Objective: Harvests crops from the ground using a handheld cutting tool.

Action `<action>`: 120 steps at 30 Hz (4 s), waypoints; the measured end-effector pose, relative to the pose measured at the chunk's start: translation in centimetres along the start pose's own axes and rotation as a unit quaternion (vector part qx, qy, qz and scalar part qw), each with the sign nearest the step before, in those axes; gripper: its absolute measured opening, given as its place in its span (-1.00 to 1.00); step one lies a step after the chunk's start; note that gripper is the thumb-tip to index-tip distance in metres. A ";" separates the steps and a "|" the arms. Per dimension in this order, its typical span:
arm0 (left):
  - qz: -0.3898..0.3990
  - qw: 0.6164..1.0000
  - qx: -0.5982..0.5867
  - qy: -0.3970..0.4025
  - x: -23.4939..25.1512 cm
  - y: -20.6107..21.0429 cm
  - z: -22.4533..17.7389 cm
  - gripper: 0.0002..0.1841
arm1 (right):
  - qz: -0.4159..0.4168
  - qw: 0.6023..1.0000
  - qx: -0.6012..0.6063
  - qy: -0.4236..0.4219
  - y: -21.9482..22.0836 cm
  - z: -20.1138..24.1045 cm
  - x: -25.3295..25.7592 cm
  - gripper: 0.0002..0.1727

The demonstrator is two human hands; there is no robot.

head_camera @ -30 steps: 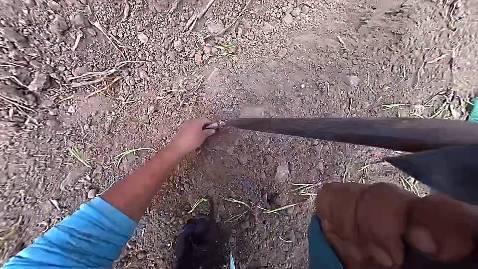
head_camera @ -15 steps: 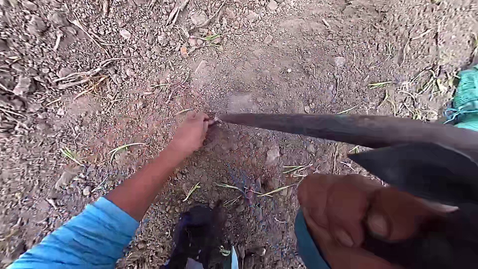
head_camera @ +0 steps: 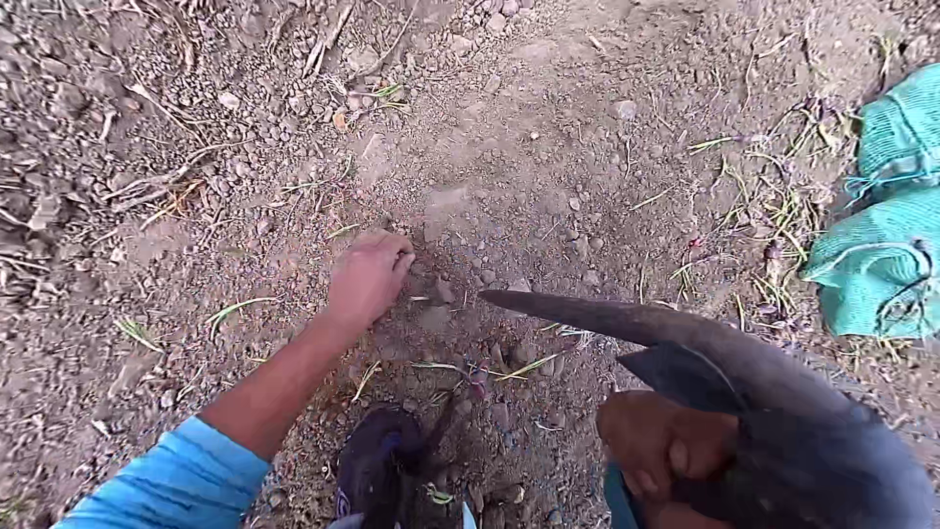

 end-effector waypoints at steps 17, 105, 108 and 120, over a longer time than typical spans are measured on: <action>0.004 0.936 -0.110 -0.334 10.8 -1.6 12.7 -0.60 | -0.111 0.981 -0.147 0.067 -0.3 -6.0 1.0 -0.45; 0.311 0.798 0.251 0.452 -13.2 21.0 -32.3 -0.83 | -0.456 0.883 -0.054 -0.095 -14.3 3.9 -32.1 -0.38; 0.269 0.785 0.243 0.503 -13.3 20.1 -31.0 -0.79 | -0.443 0.884 -0.117 -0.089 -15.1 4.1 -36.1 -0.36; 0.076 0.866 0.316 0.381 -4.2 10.9 -32.3 -0.74 | -0.449 0.870 -0.015 -0.204 -17.9 9.6 -32.7 -0.46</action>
Point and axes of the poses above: each hand's wrist, its own x-axis towards the middle knuckle, its own y-axis out of the palm, z = x × y, the point moved 3 cm from there along x, towards the middle knuckle, and after that the axes turned 13 degrees about x, right-handed, at the moved point
